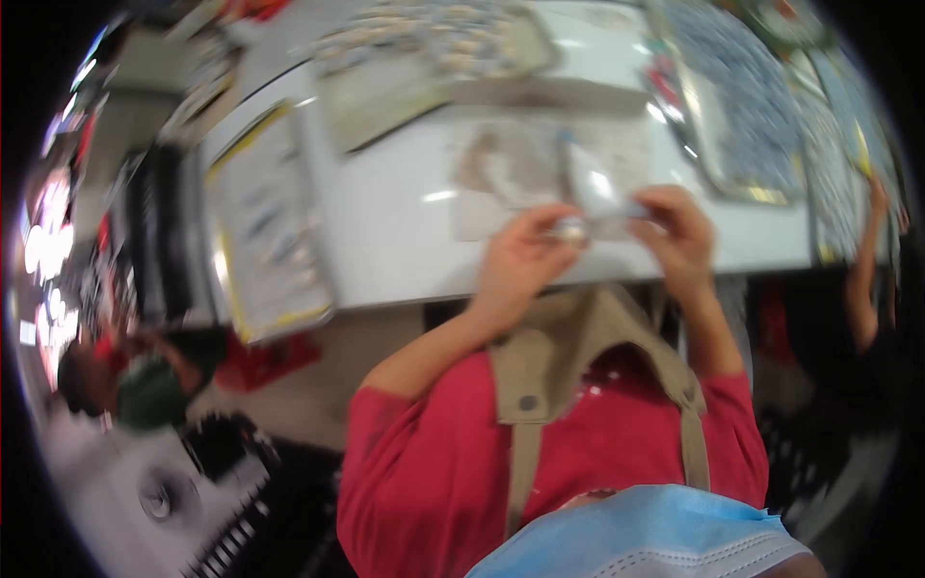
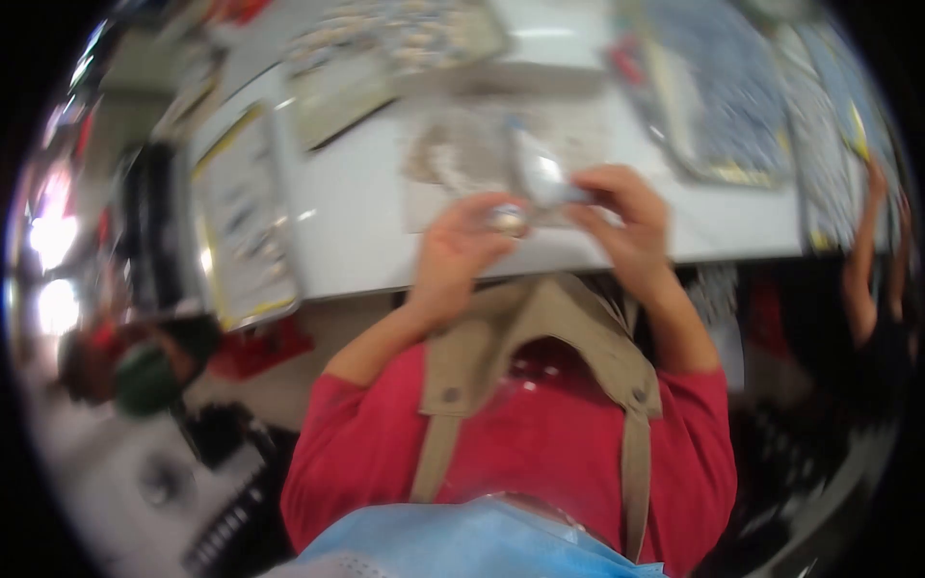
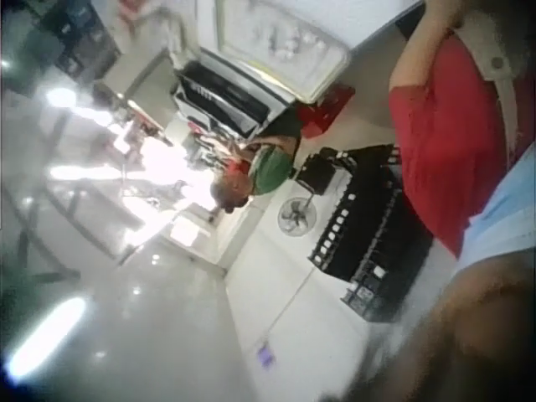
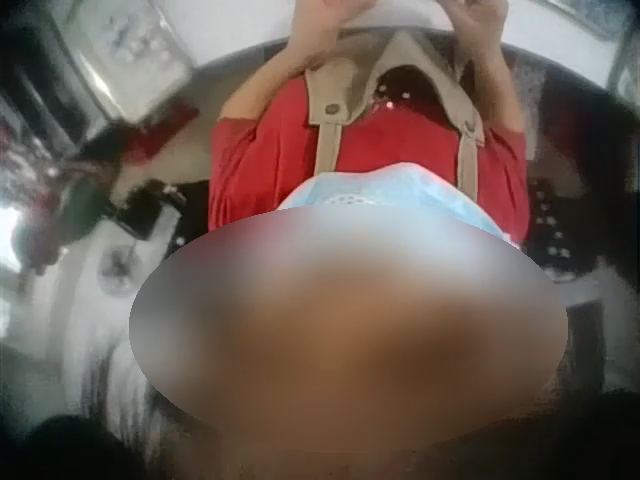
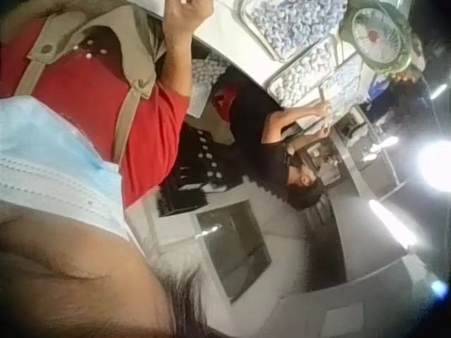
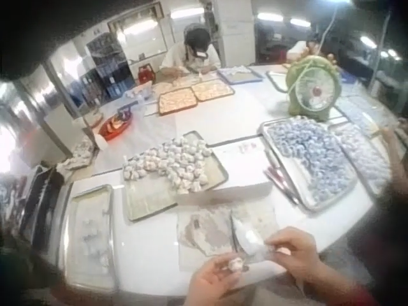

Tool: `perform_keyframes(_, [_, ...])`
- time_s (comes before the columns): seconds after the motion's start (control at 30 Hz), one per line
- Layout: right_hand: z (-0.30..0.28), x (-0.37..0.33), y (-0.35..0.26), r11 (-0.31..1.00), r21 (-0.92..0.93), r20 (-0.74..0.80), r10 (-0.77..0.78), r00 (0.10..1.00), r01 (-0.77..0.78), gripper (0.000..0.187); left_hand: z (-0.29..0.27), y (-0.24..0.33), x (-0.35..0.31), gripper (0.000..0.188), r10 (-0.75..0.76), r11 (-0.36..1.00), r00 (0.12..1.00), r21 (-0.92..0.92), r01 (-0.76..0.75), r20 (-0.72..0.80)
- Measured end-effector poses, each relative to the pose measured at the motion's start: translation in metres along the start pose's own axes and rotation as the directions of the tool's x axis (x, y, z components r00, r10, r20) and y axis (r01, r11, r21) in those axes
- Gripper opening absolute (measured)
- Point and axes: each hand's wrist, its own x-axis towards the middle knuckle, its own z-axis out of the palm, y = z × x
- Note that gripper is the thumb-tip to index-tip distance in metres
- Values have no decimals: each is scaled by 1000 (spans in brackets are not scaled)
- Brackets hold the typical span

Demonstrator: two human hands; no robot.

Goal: The person applies glue from a bottle to small figurine parts and assembles them by hand on a work desk.

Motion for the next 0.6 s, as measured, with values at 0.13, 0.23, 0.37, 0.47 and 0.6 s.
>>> perform_keyframes(0.13, [16, -12, -8, 990, -127, 15, -57, 998, 59, 30, -2, -6, 6, 41, 45, 998, 994, -54, -40, 95])
perform_keyframes(0.23, [29, -17, -10, 985, -116, 5, -131, 991, 131, 31, -5, -10, 4, 41, 86, 994, 987, -81, -76, 135])
perform_keyframes(0.37, [32, -20, -14, 955, -205, 44, -210, 977, 215, 30, 1, -10, -4, 38, 76, 997, 987, -5, -77, 141])
perform_keyframes(0.47, [36, -22, -21, 959, -218, 38, -176, 984, 180, 29, 2, -10, -6, 37, 81, 996, 992, 15, -82, 93])
perform_keyframes(0.6, [40, -24, -18, 954, -229, -15, -203, 979, 195, 26, -3, -9, -8, 37, 80, 990, 995, 113, -86, 54])
